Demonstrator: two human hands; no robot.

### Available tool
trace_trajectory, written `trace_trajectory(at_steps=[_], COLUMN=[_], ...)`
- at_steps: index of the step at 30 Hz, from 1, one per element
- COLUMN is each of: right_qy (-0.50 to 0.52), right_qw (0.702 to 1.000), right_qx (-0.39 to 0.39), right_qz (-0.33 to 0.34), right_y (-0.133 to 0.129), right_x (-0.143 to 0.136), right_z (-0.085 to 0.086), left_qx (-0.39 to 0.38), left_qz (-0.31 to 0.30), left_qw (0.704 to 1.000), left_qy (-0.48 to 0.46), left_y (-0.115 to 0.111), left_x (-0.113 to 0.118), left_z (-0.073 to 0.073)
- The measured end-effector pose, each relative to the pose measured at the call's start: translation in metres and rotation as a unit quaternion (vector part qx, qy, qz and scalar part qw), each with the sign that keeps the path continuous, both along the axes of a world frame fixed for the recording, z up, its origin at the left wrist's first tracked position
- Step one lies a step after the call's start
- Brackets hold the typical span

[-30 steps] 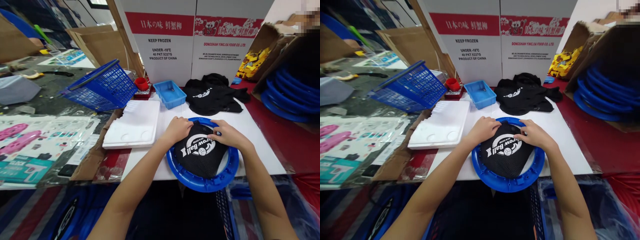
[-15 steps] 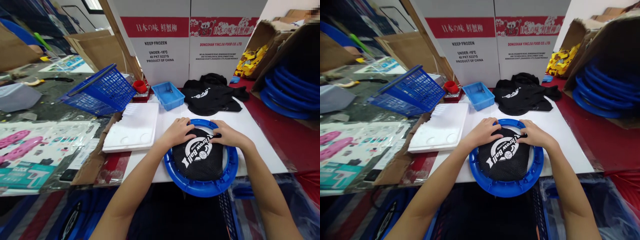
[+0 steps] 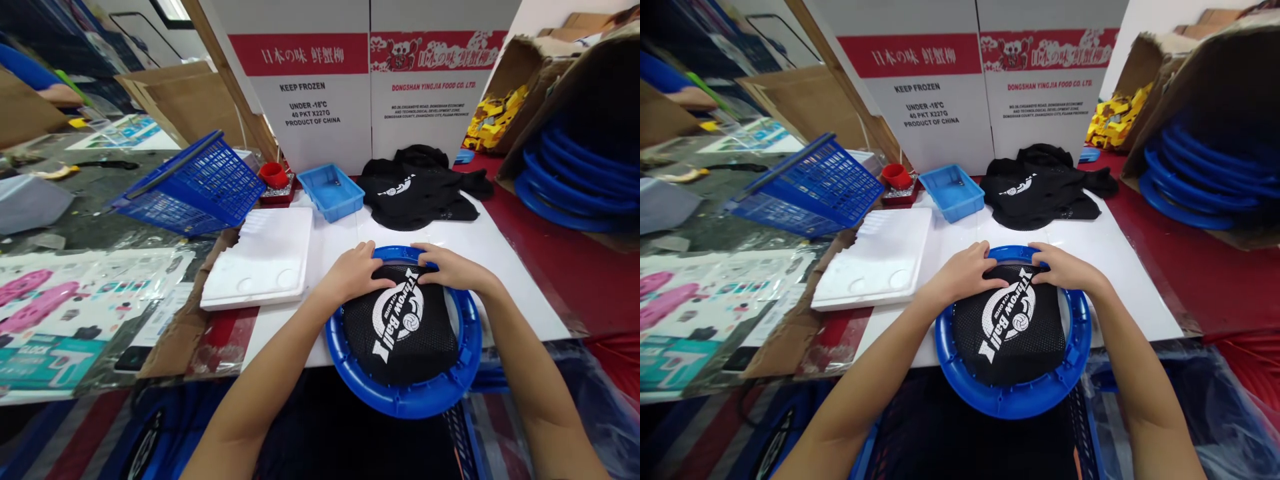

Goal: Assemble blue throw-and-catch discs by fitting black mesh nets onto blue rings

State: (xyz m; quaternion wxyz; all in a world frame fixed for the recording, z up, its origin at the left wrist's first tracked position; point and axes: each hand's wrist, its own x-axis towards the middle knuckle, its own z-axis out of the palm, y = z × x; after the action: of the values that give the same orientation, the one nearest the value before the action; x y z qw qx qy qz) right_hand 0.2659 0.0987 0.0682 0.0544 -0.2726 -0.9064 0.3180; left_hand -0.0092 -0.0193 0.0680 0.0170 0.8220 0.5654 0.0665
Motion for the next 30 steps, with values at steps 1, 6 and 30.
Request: trace_trajectory(at_steps=[1,6,30], right_qy=[0.009,0.047,0.117], right_qw=[1.000,0.999,0.992], right_qx=[0.000,0.010,-0.050], right_qz=[0.003,0.017,0.003], right_y=[0.001,0.009,0.027], right_x=[0.001,0.008,0.012], right_z=[0.001,0.005,-0.007], left_qx=[-0.005,-0.055,-0.078], left_qz=[0.014,0.023,-0.089], left_qw=[1.000,0.998,0.954], left_qy=[0.004,-0.032,-0.275], left_y=[-0.001,-0.002,0.019], left_x=[0.003,0.003,-0.041], left_z=[0.000,0.007,-0.006])
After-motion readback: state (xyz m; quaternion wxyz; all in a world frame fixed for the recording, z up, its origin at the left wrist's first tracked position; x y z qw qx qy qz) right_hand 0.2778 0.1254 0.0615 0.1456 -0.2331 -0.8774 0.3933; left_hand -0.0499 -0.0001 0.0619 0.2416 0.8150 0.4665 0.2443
